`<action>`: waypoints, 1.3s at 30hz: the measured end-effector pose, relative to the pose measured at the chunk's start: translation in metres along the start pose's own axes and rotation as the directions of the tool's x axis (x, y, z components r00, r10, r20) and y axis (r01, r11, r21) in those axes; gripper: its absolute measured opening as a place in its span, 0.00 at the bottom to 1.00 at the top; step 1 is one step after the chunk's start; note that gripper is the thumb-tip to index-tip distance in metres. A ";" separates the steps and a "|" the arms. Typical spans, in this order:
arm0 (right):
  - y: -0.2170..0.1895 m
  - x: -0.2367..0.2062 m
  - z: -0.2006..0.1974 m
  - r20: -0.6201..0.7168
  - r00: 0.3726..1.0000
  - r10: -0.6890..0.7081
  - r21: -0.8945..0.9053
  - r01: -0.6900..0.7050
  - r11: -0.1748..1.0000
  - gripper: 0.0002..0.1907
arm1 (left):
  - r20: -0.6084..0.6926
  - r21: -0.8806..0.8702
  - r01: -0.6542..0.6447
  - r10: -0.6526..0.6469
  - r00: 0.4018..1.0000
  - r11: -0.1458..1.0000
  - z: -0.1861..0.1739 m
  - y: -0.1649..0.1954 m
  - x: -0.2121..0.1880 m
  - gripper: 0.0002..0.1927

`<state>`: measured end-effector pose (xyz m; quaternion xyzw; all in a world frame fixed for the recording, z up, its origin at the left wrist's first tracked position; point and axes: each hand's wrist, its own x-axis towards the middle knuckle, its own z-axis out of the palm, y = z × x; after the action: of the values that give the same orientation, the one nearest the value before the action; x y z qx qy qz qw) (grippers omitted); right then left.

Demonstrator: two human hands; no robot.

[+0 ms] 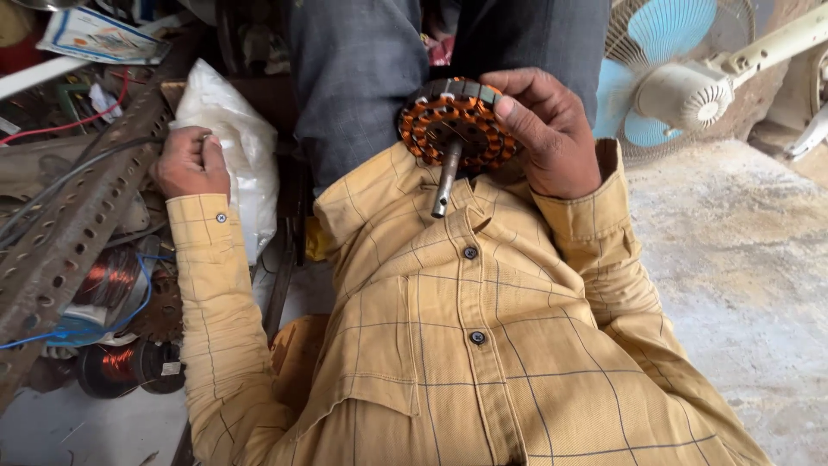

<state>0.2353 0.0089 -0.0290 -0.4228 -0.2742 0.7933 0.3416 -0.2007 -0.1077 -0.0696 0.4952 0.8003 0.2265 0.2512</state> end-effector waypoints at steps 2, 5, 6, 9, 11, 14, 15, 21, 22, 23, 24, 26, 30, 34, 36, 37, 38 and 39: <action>-0.001 0.001 0.002 -0.015 1.000 -0.003 -0.003 0.003 1.000 0.13 | -0.032 -0.116 -0.030 0.027 0.999 0.993 -0.001 0.005 0.002 0.05; -0.002 0.001 0.004 0.018 0.999 -0.040 -0.060 0.041 0.997 0.15 | 0.003 -0.317 -0.027 0.029 1.000 0.948 0.000 0.025 0.004 0.07; -0.002 0.001 0.005 0.006 1.000 -0.029 -0.057 0.029 0.998 0.15 | 0.093 -0.461 0.154 -0.125 0.988 0.874 0.001 0.035 0.004 0.09; -0.003 0.001 0.006 -0.021 1.000 -0.005 -0.043 0.004 0.999 0.16 | 0.291 -0.703 0.324 -0.159 0.943 0.633 0.014 0.073 -0.005 0.09; -0.003 0.001 0.006 -0.038 0.999 0.004 -0.030 -0.005 1.000 0.16 | 0.295 -0.695 0.184 0.042 0.955 0.695 0.025 0.099 -0.012 0.10; -0.002 0.002 0.005 -0.022 1.000 -0.008 -0.018 0.008 1.000 0.15 | 0.335 -0.831 0.236 0.116 0.935 0.503 0.048 0.135 -0.017 0.10; -0.002 0.002 0.004 -0.021 1.000 -0.008 -0.016 0.008 1.000 0.15 | 0.365 -0.833 0.264 0.125 0.923 0.486 0.055 0.144 -0.017 0.12; 0.001 0.002 -0.001 -0.016 1.000 -0.014 -0.021 0.014 1.000 0.14 | 0.200 -0.880 0.003 0.364 0.910 0.476 0.085 0.174 -0.013 0.07; 0.002 0.003 -0.002 -0.018 1.000 -0.014 -0.021 0.014 1.000 0.14 | 0.156 -0.852 -0.074 0.388 0.908 0.518 0.087 0.175 -0.014 0.07; 0.003 0.003 -0.003 -0.022 1.000 -0.014 -0.020 0.014 1.000 0.14 | 0.116 -0.817 -0.150 0.414 0.903 0.556 0.088 0.177 -0.014 0.07; 0.003 0.003 -0.004 -0.021 1.000 -0.017 -0.025 0.017 1.000 0.14 | 0.079 -0.777 -0.223 0.443 0.893 0.589 0.088 0.178 -0.015 0.07; 0.004 0.003 -0.004 -0.025 0.999 -0.025 -0.037 0.024 0.999 0.14 | 0.071 -0.751 -0.260 0.466 0.882 0.607 0.085 0.182 -0.013 0.07; 0.004 0.004 -0.005 -0.016 0.999 -0.027 -0.037 0.027 0.999 0.14 | 0.096 -0.727 -0.212 0.403 0.910 0.653 0.068 0.191 -0.002 0.07; 0.005 0.004 -0.004 -0.024 0.999 -0.028 -0.032 0.027 0.999 0.14 | 0.075 -0.604 -0.230 0.342 0.937 0.763 0.053 0.192 0.010 0.08; 0.006 0.003 -0.004 -0.018 1.000 -0.024 -0.027 0.024 0.999 0.14 | 0.043 -0.527 -0.256 0.326 0.944 0.810 0.051 0.189 0.020 0.08; 0.007 0.004 -0.004 -0.011 0.999 -0.030 -0.020 0.030 0.999 0.14 | -0.036 -0.487 -0.343 0.373 0.927 0.803 0.051 0.188 0.028 0.07; 0.008 0.004 -0.005 -0.007 0.999 -0.036 -0.015 0.036 0.999 0.14 | -0.112 -0.442 -0.425 0.422 0.900 0.790 0.052 0.190 0.040 0.07; 0.009 0.004 -0.005 -0.013 0.999 -0.034 -0.019 0.033 0.999 0.14 | -0.182 -0.391 -0.500 0.468 0.865 0.773 0.052 0.194 0.054 0.07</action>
<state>0.2355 0.0071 -0.0401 -0.4268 -0.2866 0.7819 0.3526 -0.0569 0.0259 -0.0007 0.6086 0.5855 0.4703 0.2561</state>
